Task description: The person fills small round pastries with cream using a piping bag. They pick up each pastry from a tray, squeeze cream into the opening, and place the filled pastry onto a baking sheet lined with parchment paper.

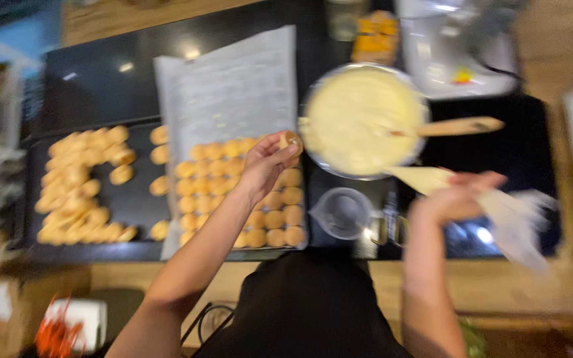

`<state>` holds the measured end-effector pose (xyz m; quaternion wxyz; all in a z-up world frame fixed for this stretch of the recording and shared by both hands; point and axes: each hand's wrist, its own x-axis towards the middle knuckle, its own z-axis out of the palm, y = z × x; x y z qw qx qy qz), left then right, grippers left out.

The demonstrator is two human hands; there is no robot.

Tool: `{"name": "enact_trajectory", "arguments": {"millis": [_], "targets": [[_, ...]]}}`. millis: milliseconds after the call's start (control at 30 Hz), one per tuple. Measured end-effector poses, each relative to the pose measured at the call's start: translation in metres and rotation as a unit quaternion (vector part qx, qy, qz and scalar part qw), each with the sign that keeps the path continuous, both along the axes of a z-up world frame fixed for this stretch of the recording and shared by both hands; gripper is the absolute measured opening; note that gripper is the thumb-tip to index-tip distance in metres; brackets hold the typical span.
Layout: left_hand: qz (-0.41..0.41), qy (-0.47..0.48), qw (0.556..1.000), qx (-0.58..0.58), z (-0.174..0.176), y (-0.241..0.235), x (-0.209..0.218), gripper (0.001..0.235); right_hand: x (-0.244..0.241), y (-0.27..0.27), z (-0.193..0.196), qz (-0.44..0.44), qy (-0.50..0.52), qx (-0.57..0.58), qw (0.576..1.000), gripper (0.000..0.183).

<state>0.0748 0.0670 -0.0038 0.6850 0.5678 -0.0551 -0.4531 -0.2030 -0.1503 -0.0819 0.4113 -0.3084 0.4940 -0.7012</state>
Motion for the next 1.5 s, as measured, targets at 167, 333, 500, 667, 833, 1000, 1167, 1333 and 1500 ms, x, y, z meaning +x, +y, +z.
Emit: {"name": "enact_trajectory", "arguments": {"millis": [167, 333, 500, 667, 833, 1000, 1167, 1333, 1500], "targets": [[0.04, -0.238, 0.948, 0.208, -0.02, 0.084, 0.111, 0.046, -0.013, -0.011, -0.005, 0.095, -0.078, -0.02, 0.992, 0.059], [-0.018, -0.595, 0.695, 0.404, -0.045, 0.153, 0.206, 0.047, 0.005, -0.007, 0.004, 0.185, -0.139, -0.064, 0.971, 0.062], [-0.133, -0.69, 0.515, 0.49, -0.069, 0.172, 0.221, 0.041, 0.01, 0.005, 0.017, 0.171, -0.064, -0.101, 0.978, 0.046], [-0.188, -0.665, 0.507, 0.516, -0.057, 0.176, 0.212, 0.026, 0.013, 0.008, 0.027, 0.185, -0.08, -0.095, 0.975, 0.055], [-0.212, -0.622, 0.524, 0.541, -0.041, 0.161, 0.214, 0.033, 0.017, 0.014, 0.03, 0.177, -0.087, -0.089, 0.976, 0.052], [-0.19, -0.626, 0.536, 0.534, -0.022, 0.149, 0.209, 0.054, 0.007, 0.01, 0.025, 0.168, -0.107, -0.074, 0.977, 0.047], [-0.012, -0.323, 0.924, 0.206, 0.027, 0.119, 0.176, 0.059, 0.0, -0.002, 0.019, 0.122, -0.118, -0.075, 0.983, 0.056], [-0.049, -0.047, 0.99, -0.124, 0.059, 0.069, 0.124, 0.088, 0.004, -0.004, 0.03, 0.099, -0.139, -0.014, 0.985, 0.064], [-0.065, 0.028, 0.968, -0.24, 0.028, -0.009, 0.083, 0.095, 0.017, 0.012, 0.06, 0.132, -0.19, 0.02, 0.973, 0.054]]}}
